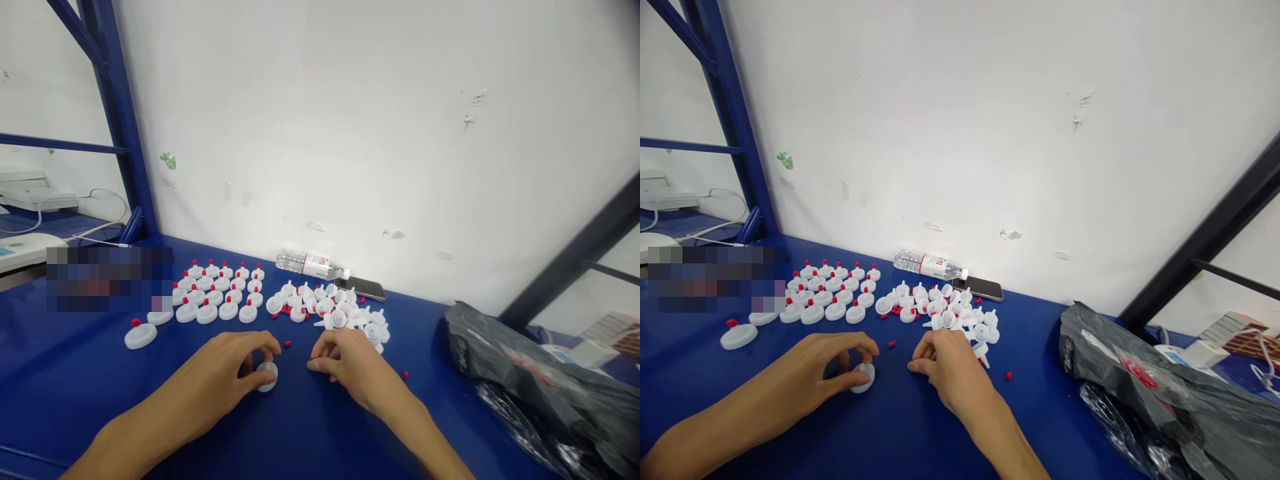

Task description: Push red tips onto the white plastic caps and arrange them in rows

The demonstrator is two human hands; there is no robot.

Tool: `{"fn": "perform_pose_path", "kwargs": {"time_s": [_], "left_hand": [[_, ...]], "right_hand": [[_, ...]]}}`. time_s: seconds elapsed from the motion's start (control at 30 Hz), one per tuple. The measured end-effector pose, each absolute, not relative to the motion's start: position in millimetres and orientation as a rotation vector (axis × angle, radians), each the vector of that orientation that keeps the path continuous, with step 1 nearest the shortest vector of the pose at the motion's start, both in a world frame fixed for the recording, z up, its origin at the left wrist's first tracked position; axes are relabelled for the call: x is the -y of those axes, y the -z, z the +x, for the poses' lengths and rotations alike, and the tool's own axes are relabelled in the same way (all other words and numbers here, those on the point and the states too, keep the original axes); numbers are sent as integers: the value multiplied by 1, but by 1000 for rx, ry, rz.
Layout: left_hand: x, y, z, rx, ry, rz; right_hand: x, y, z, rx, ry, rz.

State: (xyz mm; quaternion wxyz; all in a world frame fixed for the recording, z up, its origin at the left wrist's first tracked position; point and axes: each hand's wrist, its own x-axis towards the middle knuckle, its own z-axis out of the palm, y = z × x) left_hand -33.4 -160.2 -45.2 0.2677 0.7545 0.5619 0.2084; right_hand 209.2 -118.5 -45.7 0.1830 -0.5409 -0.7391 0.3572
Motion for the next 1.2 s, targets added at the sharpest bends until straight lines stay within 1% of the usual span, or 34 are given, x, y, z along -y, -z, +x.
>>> {"fn": "perform_pose_path", "kwargs": {"time_s": [0.07,0.13,0.23,0.33,0.4,0.57,0.67,0.97,1.2], "left_hand": [[160,46,-33,-1521,-555,2041],[159,47,-34,-1520,-560,2050],[159,49,-34,-1512,-573,2058],[159,49,-34,-1508,-570,2076],[160,49,-34,-1497,-573,2082],[162,45,-32,-1495,-571,2053],[163,45,-28,-1473,-574,2037],[165,56,-24,-1383,-604,2037],[167,47,-23,-1382,-594,2076]], "right_hand": [[118,43,208,2057,-1059,-1554],[120,41,206,2076,-1008,-1517],[125,40,201,2132,-894,-1386],[130,41,196,2142,-857,-1226],[132,41,193,2117,-887,-1129],[137,41,185,1923,-1088,-914],[142,42,180,1860,-1116,-821],[147,45,174,2017,-1000,-793],[144,44,178,1950,-1145,-798]]}}
